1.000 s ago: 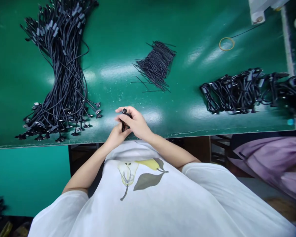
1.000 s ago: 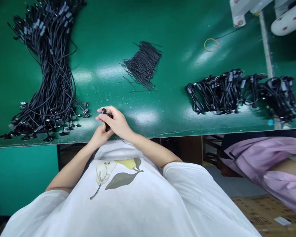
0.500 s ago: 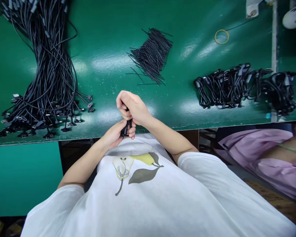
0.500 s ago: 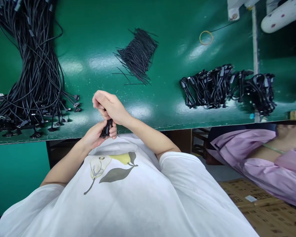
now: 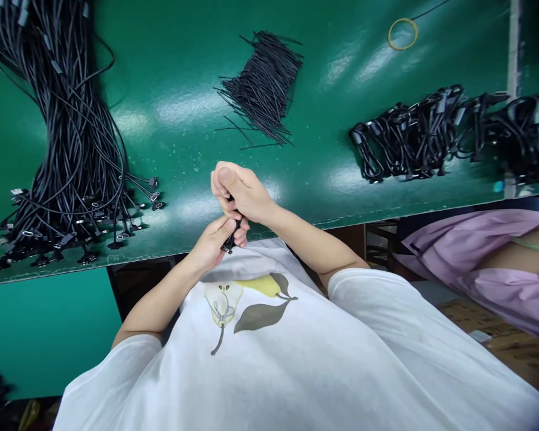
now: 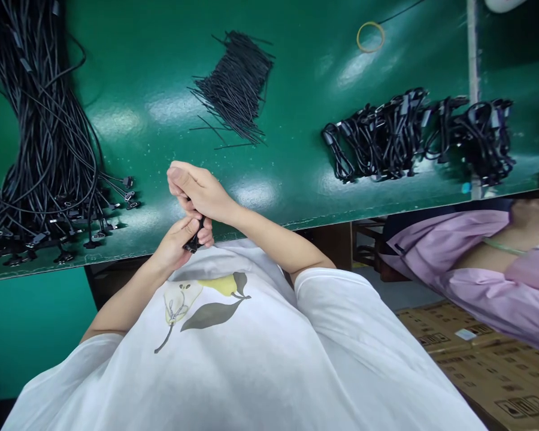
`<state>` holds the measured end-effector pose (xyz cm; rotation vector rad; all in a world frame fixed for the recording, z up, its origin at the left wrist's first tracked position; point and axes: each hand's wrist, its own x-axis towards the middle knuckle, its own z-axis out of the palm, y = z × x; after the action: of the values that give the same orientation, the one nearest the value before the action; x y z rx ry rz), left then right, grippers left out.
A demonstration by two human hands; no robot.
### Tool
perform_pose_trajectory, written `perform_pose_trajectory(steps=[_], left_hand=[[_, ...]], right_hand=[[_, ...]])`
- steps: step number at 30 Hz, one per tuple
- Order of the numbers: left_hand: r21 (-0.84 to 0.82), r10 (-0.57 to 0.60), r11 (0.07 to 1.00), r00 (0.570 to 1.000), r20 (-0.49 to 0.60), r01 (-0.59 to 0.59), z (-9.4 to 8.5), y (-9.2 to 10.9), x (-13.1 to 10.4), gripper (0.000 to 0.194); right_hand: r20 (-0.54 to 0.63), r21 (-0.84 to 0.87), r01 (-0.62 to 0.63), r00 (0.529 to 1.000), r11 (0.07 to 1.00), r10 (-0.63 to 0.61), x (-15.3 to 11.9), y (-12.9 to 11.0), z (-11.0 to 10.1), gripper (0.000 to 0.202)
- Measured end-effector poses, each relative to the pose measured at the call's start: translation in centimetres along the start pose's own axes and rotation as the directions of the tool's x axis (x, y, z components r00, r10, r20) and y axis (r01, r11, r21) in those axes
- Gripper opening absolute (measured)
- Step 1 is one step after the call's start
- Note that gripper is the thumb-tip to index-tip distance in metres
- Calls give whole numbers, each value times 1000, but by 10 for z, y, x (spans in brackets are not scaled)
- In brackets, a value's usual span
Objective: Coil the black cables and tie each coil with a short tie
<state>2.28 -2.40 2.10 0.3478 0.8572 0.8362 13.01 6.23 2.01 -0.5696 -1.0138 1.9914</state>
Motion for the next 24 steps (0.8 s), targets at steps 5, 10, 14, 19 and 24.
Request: perform_pose_trajectory(steps=[5, 10, 14, 19, 24], left_hand=[[61, -54, 997, 999, 1, 53, -5, -3, 6, 35], [15, -94, 995, 996, -10, 94, -3, -3, 12, 36], [343, -49, 938, 999, -20, 53, -16, 0, 16, 39], [748, 33, 661, 999, 43, -54, -34, -1, 23, 39], [599, 127, 799, 988, -88, -49, -22, -14, 25, 41]], right_hand=[[-118, 114, -258, 955, 959, 271, -4, -15, -5, 45], [-356, 117, -96, 925, 988, 133, -6, -7, 0, 46], [-337, 27, -21, 941, 999, 29, -10, 8, -4, 48], [-272, -332, 19, 956, 943, -115, -22, 15, -5, 53], [-174, -425, -6, 982, 905, -76, -15, 7, -17, 47]])
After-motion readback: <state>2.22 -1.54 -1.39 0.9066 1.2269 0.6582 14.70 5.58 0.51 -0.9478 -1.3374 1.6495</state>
